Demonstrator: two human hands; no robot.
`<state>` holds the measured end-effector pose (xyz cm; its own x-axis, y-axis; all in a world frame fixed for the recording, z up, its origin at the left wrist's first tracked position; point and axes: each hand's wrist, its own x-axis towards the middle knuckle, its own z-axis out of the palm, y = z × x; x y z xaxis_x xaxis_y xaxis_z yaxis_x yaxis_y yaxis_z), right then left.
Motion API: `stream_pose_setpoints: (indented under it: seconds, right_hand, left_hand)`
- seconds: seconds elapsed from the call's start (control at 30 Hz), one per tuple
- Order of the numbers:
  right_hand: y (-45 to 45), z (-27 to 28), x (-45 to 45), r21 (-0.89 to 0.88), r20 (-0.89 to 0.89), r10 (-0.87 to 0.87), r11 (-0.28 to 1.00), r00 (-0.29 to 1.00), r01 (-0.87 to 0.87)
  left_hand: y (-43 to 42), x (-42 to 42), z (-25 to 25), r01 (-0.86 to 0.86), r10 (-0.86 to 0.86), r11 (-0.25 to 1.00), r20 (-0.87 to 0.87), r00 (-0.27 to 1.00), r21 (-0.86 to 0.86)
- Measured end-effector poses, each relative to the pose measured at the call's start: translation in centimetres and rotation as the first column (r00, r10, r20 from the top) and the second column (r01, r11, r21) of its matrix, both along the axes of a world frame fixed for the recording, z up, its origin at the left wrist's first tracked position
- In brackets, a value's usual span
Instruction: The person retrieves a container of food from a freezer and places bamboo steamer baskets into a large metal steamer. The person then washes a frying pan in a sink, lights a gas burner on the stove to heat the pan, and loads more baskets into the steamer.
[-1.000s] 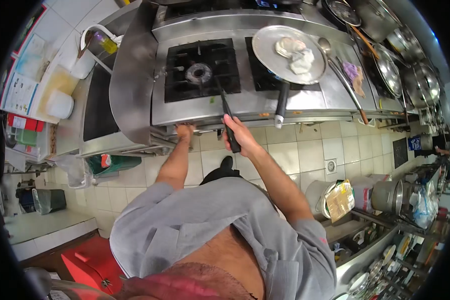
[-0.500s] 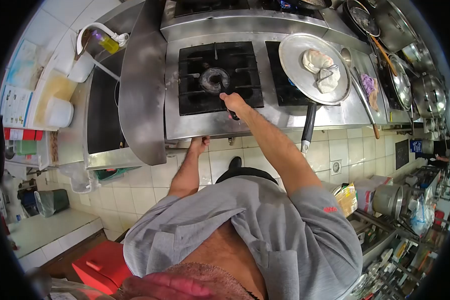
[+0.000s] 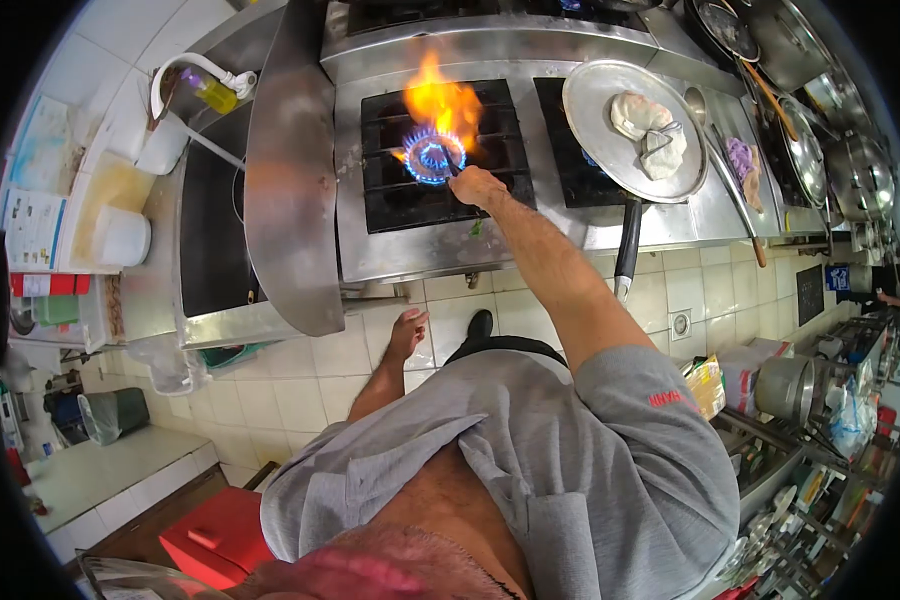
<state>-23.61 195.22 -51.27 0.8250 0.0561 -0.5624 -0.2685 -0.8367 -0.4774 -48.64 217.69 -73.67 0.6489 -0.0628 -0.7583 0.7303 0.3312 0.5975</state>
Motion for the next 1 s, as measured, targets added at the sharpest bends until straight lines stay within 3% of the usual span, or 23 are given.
stream_pose_setpoints:
  seconds: [0.03,0.1,0.17,0.2,0.23,0.27,0.3,0.33,0.37,0.43,0.53,0.57,0.6,0.67,0.73,0.77,0.83,0.87,0.9,1.0]
  right_hand:
    - [-0.1,0.4,-0.2,0.002,0.010,-0.028,1.000,1.000,0.028]
    - [-0.4,2.8,-1.5,0.007,0.026,-0.075,0.997,0.997,0.075]
    - [-0.7,7.4,-4.5,0.141,-0.030,-0.074,0.987,0.997,0.077]
    - [-1.6,3.7,-5.4,0.095,0.227,0.042,0.993,0.973,-0.065]
    - [-1.9,8.9,-8.4,0.224,0.027,-0.016,0.975,0.999,0.010]
    - [-3.4,6.5,-10.4,0.282,0.320,0.082,0.943,0.944,-0.177]
    - [-4.8,10.6,-13.5,0.347,0.463,0.117,0.888,0.878,-0.302]
    - [-6.7,14.0,-16.5,0.354,0.411,0.131,0.889,0.902,-0.290]
    - [-8.6,16.7,-19.9,0.341,0.464,0.081,0.903,0.882,-0.262]
    - [-12.9,23.0,-26.7,0.097,0.580,0.094,0.978,0.809,-0.183]
    - [-19.4,29.9,-38.7,-0.147,0.816,-0.069,0.935,0.574,0.321]
    - [-21.9,31.4,-43.7,-0.313,0.879,0.054,0.815,0.474,0.488]
    - [-23.0,34.1,-48.6,-0.308,0.917,0.026,0.679,0.398,0.666]
    - [-25.0,38.1,-59.3,-0.316,0.946,0.207,0.412,0.250,0.855]
    - [-22.4,42.4,-68.5,-0.171,0.974,0.168,0.095,0.153,0.981]
    - [-22.8,44.0,-74.8,-0.128,0.991,-0.070,-0.172,0.117,0.977]
    - [-21.1,46.5,-84.3,-0.105,0.991,0.022,-0.483,0.132,0.870]
    - [-20.1,48.0,-88.1,-0.092,0.907,0.306,-0.528,0.291,0.844]
    - [-19.3,49.7,-91.5,-0.074,0.841,0.403,-0.577,0.362,0.814]
    - [-16.7,53.7,-105.3,-0.056,0.788,0.353,-0.774,0.504,0.631]
  left_hand:
    - [0.2,-0.7,0.3,0.090,-0.085,0.990,-0.045,0.995,0.110]
    - [0.6,-1.7,-0.6,0.177,-0.176,0.970,-0.024,0.984,0.165]
    - [1.4,-2.8,-3.1,0.325,-0.343,0.919,0.046,0.938,0.223]
    - [1.7,-2.9,-4.3,0.407,-0.438,0.885,0.106,0.893,0.227]
    - [1.4,-2.9,-4.3,0.470,-0.502,0.847,0.080,0.861,0.247]
    - [1.1,-2.7,-4.3,0.541,-0.574,0.797,0.058,0.817,0.268]
    - [0.4,-2.5,-4.0,0.566,-0.592,0.766,-0.009,0.806,0.303]
    - [0.1,-2.0,-4.7,0.638,-0.652,0.719,-0.052,0.757,0.277]
    - [-0.3,-1.3,-4.3,0.728,-0.737,0.633,-0.081,0.671,0.263]
    - [-1.6,0.0,-3.7,0.835,-0.850,0.483,-0.088,0.519,0.264]
    - [-5.0,1.0,-2.6,0.896,-0.907,0.325,-0.169,0.387,0.303]
    - [-5.9,0.9,-1.6,0.883,-0.916,0.301,-0.149,0.373,0.360]
    - [-7.7,0.7,-0.7,0.871,-0.930,0.267,-0.124,0.345,0.413]
    - [-10.2,0.4,-0.2,0.923,-0.981,0.153,-0.060,0.185,0.354]
    - [-12.8,-1.8,0.1,0.888,-0.980,0.155,-0.042,0.192,0.432]
    - [-14.2,-3.2,0.5,0.918,-0.973,0.192,-0.054,0.223,0.346]
    - [-16.4,-5.4,-2.2,0.941,-0.970,0.219,-0.049,0.239,0.259]
    - [-17.3,-6.4,-4.8,0.943,-0.974,0.211,-0.025,0.225,0.258]
    - [-18.2,-7.7,-6.5,0.945,-0.978,0.203,-0.001,0.211,0.258]
    - [-20.5,-13.2,-2.0,0.892,-0.995,0.099,0.040,0.091,0.441]
